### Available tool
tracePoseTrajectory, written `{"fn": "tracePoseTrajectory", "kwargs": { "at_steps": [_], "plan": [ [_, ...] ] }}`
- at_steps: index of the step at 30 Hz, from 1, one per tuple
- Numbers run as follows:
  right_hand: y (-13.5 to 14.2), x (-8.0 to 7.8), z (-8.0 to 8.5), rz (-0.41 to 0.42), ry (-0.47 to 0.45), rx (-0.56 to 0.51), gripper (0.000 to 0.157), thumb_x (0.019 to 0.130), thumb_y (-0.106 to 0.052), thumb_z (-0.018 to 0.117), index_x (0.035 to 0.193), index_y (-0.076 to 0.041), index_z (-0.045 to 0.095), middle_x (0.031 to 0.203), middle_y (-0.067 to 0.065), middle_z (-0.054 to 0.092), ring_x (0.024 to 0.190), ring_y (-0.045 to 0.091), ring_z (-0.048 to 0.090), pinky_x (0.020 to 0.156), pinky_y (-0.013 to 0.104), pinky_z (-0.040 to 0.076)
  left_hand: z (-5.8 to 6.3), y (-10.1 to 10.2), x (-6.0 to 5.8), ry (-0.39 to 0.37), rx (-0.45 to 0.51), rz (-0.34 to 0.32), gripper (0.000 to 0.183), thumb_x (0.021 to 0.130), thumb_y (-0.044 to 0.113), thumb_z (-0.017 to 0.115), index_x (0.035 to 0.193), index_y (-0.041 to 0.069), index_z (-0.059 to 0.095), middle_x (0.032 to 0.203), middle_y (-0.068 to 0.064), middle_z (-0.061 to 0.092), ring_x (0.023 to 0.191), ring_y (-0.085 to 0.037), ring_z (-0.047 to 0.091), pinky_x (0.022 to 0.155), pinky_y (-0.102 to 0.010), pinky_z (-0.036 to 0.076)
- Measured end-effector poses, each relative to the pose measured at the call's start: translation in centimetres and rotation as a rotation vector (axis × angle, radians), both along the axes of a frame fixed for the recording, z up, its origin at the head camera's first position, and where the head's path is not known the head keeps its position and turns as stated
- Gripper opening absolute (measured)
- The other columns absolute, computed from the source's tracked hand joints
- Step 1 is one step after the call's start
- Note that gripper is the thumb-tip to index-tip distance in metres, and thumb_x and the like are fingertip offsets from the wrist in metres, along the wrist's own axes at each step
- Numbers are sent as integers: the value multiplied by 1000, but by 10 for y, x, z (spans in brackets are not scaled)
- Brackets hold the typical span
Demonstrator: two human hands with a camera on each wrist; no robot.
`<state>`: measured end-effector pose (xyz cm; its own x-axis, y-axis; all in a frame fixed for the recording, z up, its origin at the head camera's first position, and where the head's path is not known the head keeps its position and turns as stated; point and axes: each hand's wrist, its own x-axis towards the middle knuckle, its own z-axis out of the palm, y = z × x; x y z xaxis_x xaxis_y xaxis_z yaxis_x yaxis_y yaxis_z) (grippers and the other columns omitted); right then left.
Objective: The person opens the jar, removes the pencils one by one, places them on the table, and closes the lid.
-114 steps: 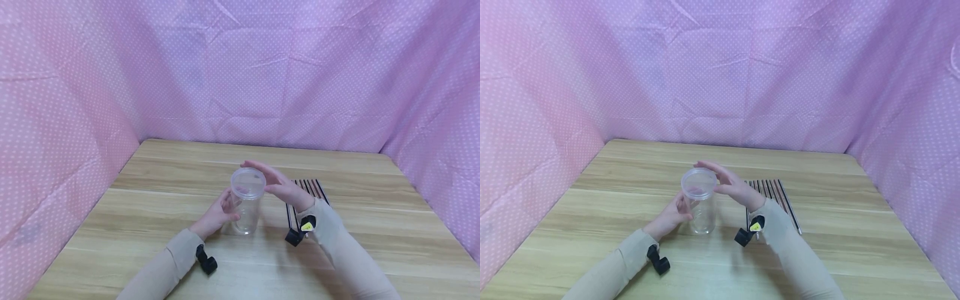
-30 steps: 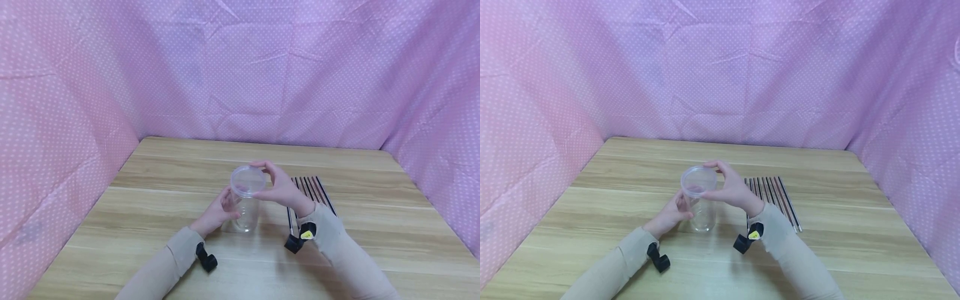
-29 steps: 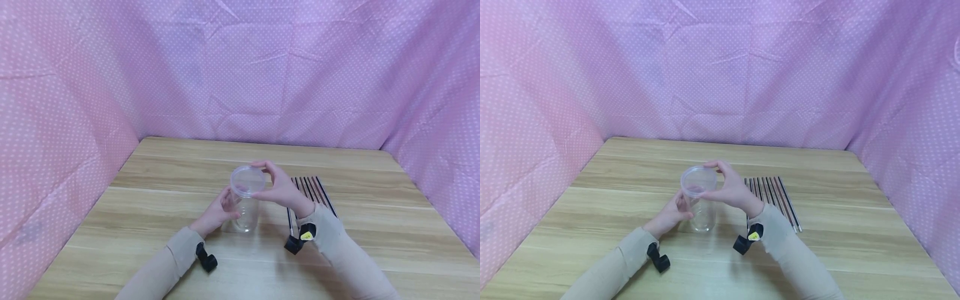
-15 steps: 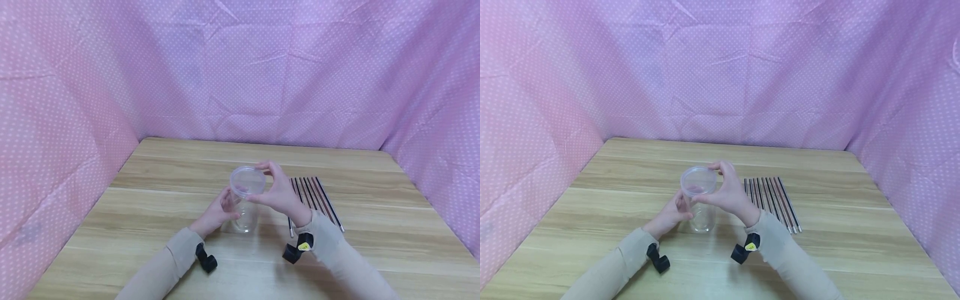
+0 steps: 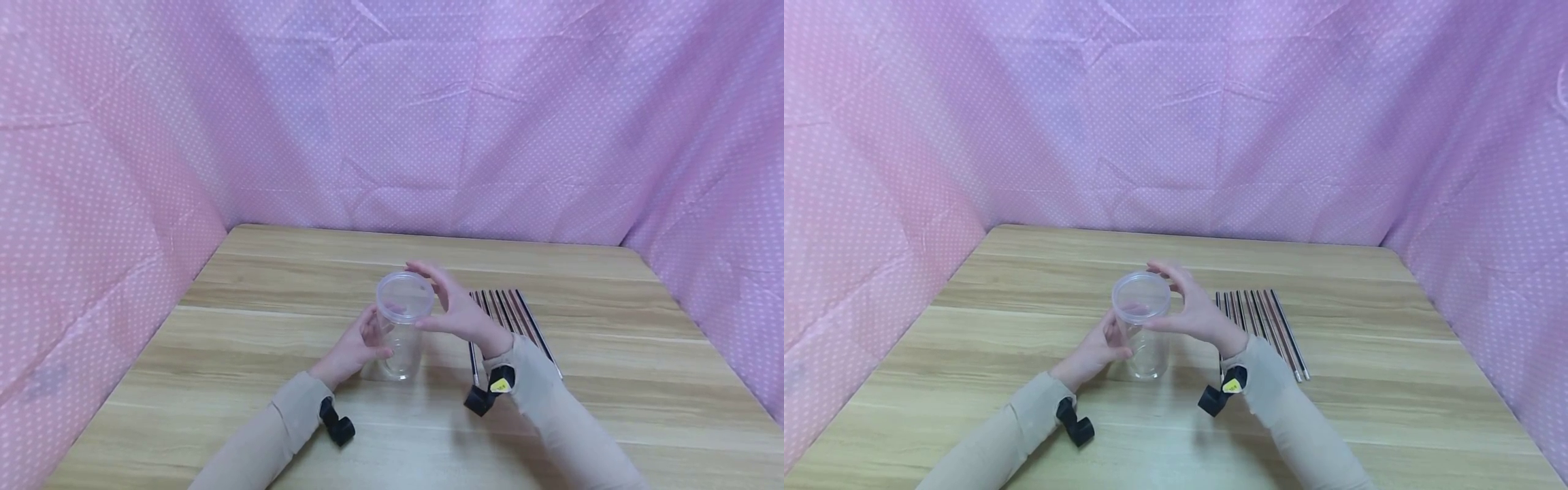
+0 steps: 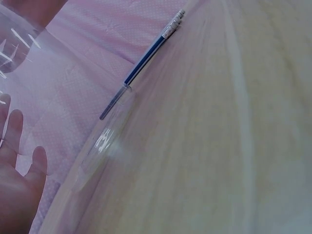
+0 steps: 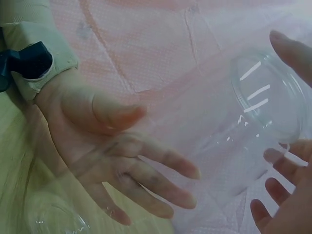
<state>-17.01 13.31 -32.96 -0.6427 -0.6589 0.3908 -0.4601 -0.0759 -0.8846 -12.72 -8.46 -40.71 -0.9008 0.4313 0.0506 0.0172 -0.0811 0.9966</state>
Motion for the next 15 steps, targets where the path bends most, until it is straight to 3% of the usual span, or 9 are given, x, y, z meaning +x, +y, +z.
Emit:
{"fn": "tracePoseTrajectory", "kwargs": {
  "at_steps": [3,6,10,15],
  "plan": [
    [1,-4,-3,93,-67,-22,94,77,-33,76,144,7,23,140,26,37,126,12,39,112,64,10,0,0,1,2,-16,6,85,80,-4,67,148,7,18,155,-18,22,140,-39,27,115,-52,22],
    [1,-6,-4,150,-106,-36,96,78,-35,75,145,7,20,138,10,43,128,12,39,113,64,6,0,0,1,-3,-4,-1,85,80,-4,67,148,7,18,155,-18,22,140,-38,26,115,-51,22],
    [-1,-8,-4,185,-125,-35,96,80,-35,74,145,7,19,136,-4,45,128,10,41,114,54,18,-1,0,1,-3,18,-11,86,79,-1,70,148,7,18,156,-18,22,141,-38,25,115,-51,22],
    [-3,-9,-3,208,-142,-23,93,80,-33,74,145,6,20,138,9,44,124,10,45,106,36,37,-2,0,0,13,37,-19,89,78,4,72,148,5,18,155,-18,22,141,-38,24,115,-51,20]
  ]
}}
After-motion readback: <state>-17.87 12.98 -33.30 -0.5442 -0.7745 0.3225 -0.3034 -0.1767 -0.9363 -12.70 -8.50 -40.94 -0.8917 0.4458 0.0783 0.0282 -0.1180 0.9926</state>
